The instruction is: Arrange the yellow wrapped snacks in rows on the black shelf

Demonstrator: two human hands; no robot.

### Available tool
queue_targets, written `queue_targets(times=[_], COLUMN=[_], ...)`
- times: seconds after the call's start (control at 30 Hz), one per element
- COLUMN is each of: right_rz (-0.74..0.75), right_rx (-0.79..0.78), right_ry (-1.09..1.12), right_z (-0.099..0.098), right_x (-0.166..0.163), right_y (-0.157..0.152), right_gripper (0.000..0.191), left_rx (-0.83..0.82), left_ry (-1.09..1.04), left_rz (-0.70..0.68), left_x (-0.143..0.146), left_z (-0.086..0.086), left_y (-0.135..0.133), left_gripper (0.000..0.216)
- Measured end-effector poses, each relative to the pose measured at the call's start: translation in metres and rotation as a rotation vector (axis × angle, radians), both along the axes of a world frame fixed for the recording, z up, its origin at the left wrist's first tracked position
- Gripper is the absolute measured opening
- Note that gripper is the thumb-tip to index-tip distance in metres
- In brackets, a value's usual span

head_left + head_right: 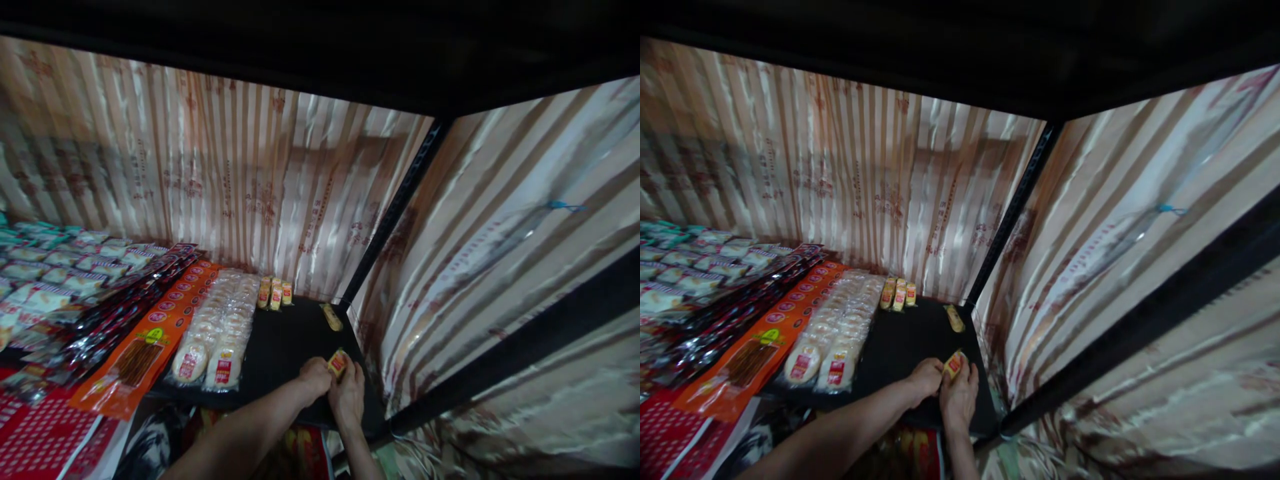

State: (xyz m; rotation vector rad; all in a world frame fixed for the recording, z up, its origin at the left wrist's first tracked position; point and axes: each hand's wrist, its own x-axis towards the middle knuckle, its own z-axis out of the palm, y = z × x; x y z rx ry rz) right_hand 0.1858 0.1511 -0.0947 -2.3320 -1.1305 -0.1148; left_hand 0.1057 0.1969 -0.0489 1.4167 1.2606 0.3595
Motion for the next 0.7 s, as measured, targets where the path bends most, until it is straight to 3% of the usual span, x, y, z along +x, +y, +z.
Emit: queue_targets(times=[0.17, 0.37, 0.7], right_rz=[0.095, 0.171, 0.323], right_rx=[0.068, 0.088, 0.398], right_ry=[0.224, 0.530, 0.543], right_z=[0.003, 0.007, -0.007], right_x=[-0.012, -0.029, -0.031], right_y=[0.016, 0.048, 0.127], right_gripper=[0.057, 0.058, 0.060], left_rx=[0.079, 0.138, 0.265], left_ry=[0.074, 0.122, 0.111], left_rz=[0.041, 0.107, 0.148], left_x=[-0.012, -0.030, -0.043], left_z=[-0.009, -0.004, 0.010], left_y=[0.016, 0.036, 0.085], left_gripper=[0.012, 0.019, 0.028])
